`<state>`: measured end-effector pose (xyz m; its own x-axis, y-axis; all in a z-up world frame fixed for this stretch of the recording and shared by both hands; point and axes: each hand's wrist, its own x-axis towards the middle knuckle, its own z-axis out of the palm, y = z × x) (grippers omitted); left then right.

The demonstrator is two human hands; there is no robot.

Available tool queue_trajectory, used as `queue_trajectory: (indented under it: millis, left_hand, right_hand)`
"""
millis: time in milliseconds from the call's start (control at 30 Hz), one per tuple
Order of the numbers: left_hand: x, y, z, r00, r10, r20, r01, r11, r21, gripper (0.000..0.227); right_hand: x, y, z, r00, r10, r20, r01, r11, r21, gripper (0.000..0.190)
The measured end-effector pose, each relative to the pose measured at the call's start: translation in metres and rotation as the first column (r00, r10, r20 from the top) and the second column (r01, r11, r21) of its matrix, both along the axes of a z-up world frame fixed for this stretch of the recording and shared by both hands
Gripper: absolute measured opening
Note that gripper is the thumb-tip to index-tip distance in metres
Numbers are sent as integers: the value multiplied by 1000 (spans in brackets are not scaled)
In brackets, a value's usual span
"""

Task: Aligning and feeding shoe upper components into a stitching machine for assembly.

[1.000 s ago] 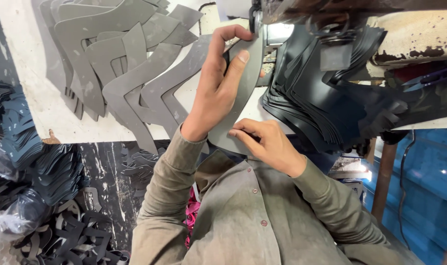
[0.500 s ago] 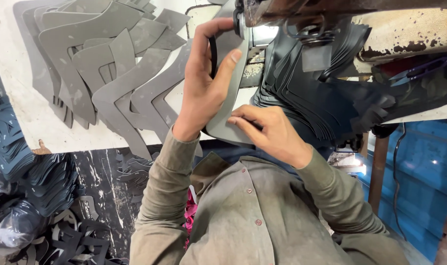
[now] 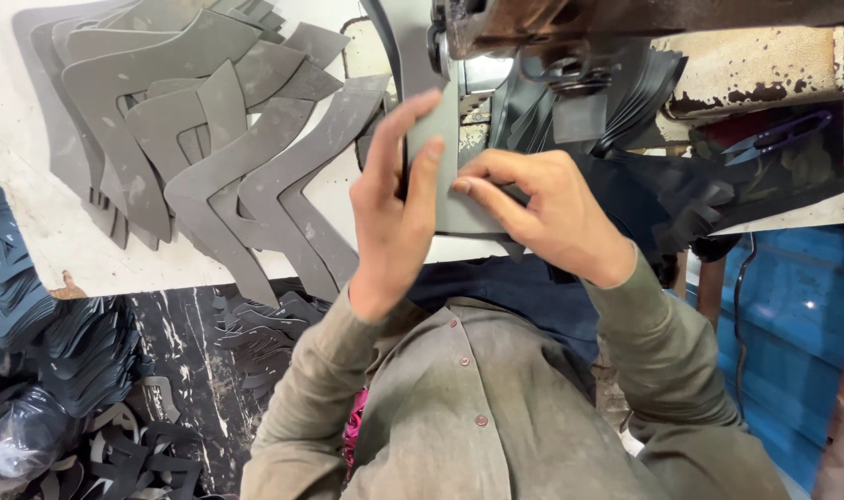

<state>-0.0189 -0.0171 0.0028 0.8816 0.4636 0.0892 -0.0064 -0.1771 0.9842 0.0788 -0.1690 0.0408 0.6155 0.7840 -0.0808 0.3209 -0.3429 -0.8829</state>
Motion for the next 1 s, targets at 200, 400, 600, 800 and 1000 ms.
queue_trajectory:
  millis: [200, 400, 600, 800, 1000]
  left_hand:
    - [-21, -26, 0, 998, 22, -65, -41, 949, -312, 43]
    - [0, -26, 0, 996, 81, -26, -86, 944, -318, 37]
    - [19, -21, -2, 994, 110, 8, -100, 925, -366, 35]
    - [33, -1, -3, 988, 98, 122, -96, 995, -21, 24]
    - [49, 19, 7, 985, 1, 171, -8, 999, 36, 28]
  right_hand:
    - [22, 3, 19, 984, 16, 176, -10, 999, -32, 14]
    - [44, -4, 36, 947, 83, 312, -52, 993, -104, 14]
    - [55, -9, 27, 929, 11, 369, -6, 1000, -15, 18]
    - [47, -9, 14, 938, -42, 344, 20, 998, 67, 18]
    - [24, 4, -10, 989, -147, -6, 147, 981, 126, 14]
